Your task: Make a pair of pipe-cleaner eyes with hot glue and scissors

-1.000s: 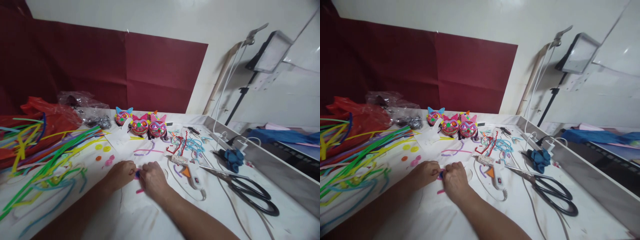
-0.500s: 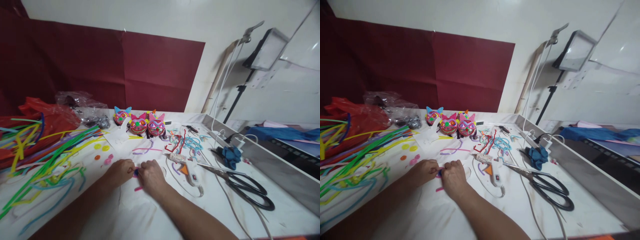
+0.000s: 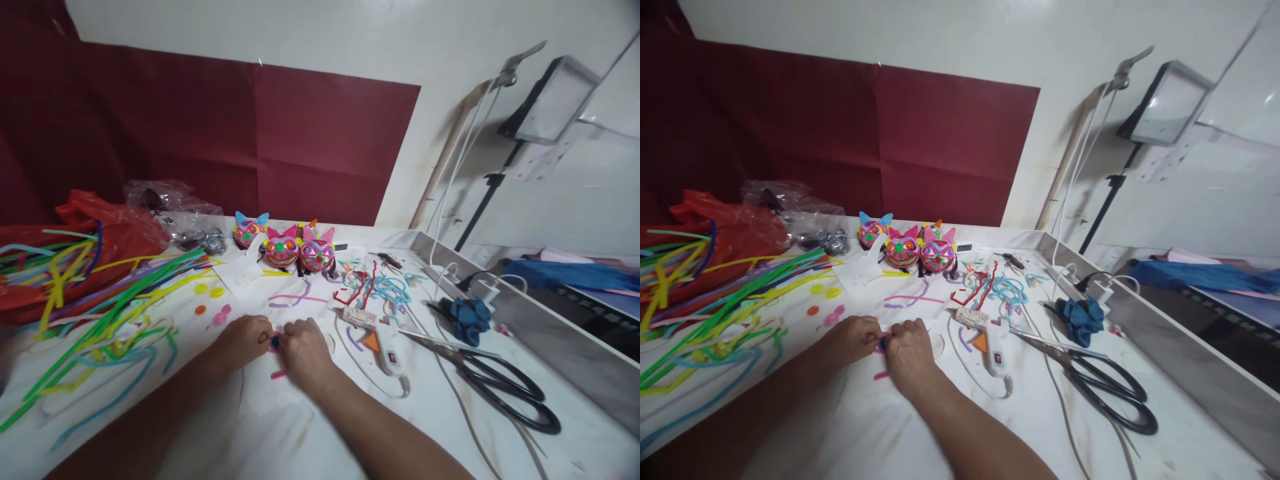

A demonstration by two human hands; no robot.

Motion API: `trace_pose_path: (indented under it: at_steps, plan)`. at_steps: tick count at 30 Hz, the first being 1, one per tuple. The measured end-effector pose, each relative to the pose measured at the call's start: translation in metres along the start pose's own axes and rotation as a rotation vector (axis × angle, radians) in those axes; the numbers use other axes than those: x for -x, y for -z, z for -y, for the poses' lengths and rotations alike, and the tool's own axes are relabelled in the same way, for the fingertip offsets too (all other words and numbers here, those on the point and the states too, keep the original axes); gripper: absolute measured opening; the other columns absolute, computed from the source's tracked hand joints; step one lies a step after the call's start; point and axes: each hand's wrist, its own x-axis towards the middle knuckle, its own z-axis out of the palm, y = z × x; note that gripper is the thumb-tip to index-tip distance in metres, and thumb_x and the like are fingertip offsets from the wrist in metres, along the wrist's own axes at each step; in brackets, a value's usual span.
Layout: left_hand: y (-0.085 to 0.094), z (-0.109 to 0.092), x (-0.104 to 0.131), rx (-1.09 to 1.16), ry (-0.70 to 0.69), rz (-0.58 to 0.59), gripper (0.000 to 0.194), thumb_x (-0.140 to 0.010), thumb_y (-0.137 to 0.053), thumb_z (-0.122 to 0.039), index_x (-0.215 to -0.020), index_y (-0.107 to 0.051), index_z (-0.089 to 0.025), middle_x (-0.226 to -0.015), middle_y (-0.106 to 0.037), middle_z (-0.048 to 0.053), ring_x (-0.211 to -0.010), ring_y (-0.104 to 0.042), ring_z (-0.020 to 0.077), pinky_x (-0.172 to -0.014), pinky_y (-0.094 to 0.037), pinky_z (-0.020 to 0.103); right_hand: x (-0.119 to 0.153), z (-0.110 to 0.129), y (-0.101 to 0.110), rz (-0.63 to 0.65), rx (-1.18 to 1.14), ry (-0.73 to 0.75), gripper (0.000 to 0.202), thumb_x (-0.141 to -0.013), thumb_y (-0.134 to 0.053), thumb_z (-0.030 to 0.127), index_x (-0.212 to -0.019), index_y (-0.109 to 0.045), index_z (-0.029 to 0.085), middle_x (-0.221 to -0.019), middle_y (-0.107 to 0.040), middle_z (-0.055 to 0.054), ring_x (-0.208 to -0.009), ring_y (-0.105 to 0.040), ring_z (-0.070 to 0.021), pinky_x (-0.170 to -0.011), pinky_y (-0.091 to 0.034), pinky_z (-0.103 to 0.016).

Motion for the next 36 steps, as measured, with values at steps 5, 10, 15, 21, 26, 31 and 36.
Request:
trace_pose_path:
  at_steps: [5,10,15,21,26,31,36]
  plan:
    - [0.006,-0.006,0.0,-0.021,-0.002,0.012,0.019,-0.073,-0.048,-0.008,-0.058,-0.047,-0.019,-0.065,-0.056,0.0,-0.062,-0.051,0.013,-0.06,-0.031,0.026,0.0,0.0,-0.001,0.004,-0.001,0.002,0.022,-0.095,-0.054,0.018,-0.091,-0.076,0.016,-0.091,-0.072,-0.009,-0.093,-0.063,-0.0229,-0.081,-0.037,-0.037]
    - [0.006,-0.006,-0.001,-0.027,-0.007,-0.001,0.018,-0.073,-0.049,-0.008,-0.058,-0.051,-0.019,-0.065,-0.058,0.0,-0.062,-0.052,0.0129,-0.06,-0.032,0.026,0.001,0.0,0.003,0.014,-0.006,-0.017,0.022,-0.094,-0.054,0.019,-0.092,-0.076,0.016,-0.093,-0.072,-0.009,-0.093,-0.063,-0.0227,-0.082,-0.037,-0.037]
    - [0.0,0.002,-0.002,0.027,-0.075,-0.017,0.019,-0.072,-0.049,-0.007,-0.058,-0.053,-0.018,-0.065,-0.061,0.001,-0.064,-0.055,0.0135,-0.062,-0.036,0.025,0.005,-0.003,0.006,0.03,-0.027,-0.041,0.022,-0.094,-0.054,0.018,-0.094,-0.075,0.016,-0.095,-0.072,-0.01,-0.095,-0.063,-0.0228,-0.082,-0.037,-0.036]
    - [0.004,0.005,-0.002,0.081,-0.157,-0.017,0.02,-0.073,-0.05,-0.008,-0.066,-0.065,-0.018,-0.07,-0.067,0.001,-0.07,-0.061,0.0146,-0.066,-0.042,0.024,0.009,-0.009,0.007,0.015,-0.105,-0.058,0.024,-0.093,-0.052,0.014,-0.099,-0.076,0.017,-0.097,-0.072,-0.008,-0.09,-0.065,-0.0212,-0.081,-0.038,-0.034]
    - [0.009,0.004,-0.002,0.153,-0.184,-0.031,0.02,-0.076,-0.054,-0.01,-0.074,-0.072,-0.018,-0.074,-0.071,0.002,-0.07,-0.064,0.0146,-0.065,-0.044,0.023,0.009,-0.014,0.014,-0.057,-0.188,-0.104,0.029,-0.092,-0.049,0.008,-0.099,-0.076,0.015,-0.097,-0.07,-0.009,-0.087,-0.065,-0.0195,-0.079,-0.042,-0.029]
    - [0.012,0.001,-0.003,0.213,-0.153,-0.05,0.019,-0.076,-0.058,-0.009,-0.073,-0.075,-0.018,-0.073,-0.073,0.001,-0.067,-0.065,0.0131,-0.063,-0.046,0.021,0.008,-0.024,0.017,-0.185,-0.236,-0.166,0.036,-0.087,-0.048,0.002,-0.11,-0.074,0.012,-0.097,-0.07,-0.011,-0.086,-0.065,-0.0213,-0.077,-0.045,-0.029]
    - [0.017,-0.003,-0.004,0.285,-0.069,-0.11,0.019,-0.074,-0.06,-0.01,-0.072,-0.076,-0.018,-0.066,-0.07,-0.001,-0.059,-0.059,0.011,-0.063,-0.046,0.021,0.008,-0.037,0.011,-0.345,-0.283,-0.179,0.036,-0.088,-0.047,0.005,-0.113,-0.073,0.012,-0.094,-0.07,-0.011,-0.08,-0.065,-0.021,-0.073,-0.047,-0.029]
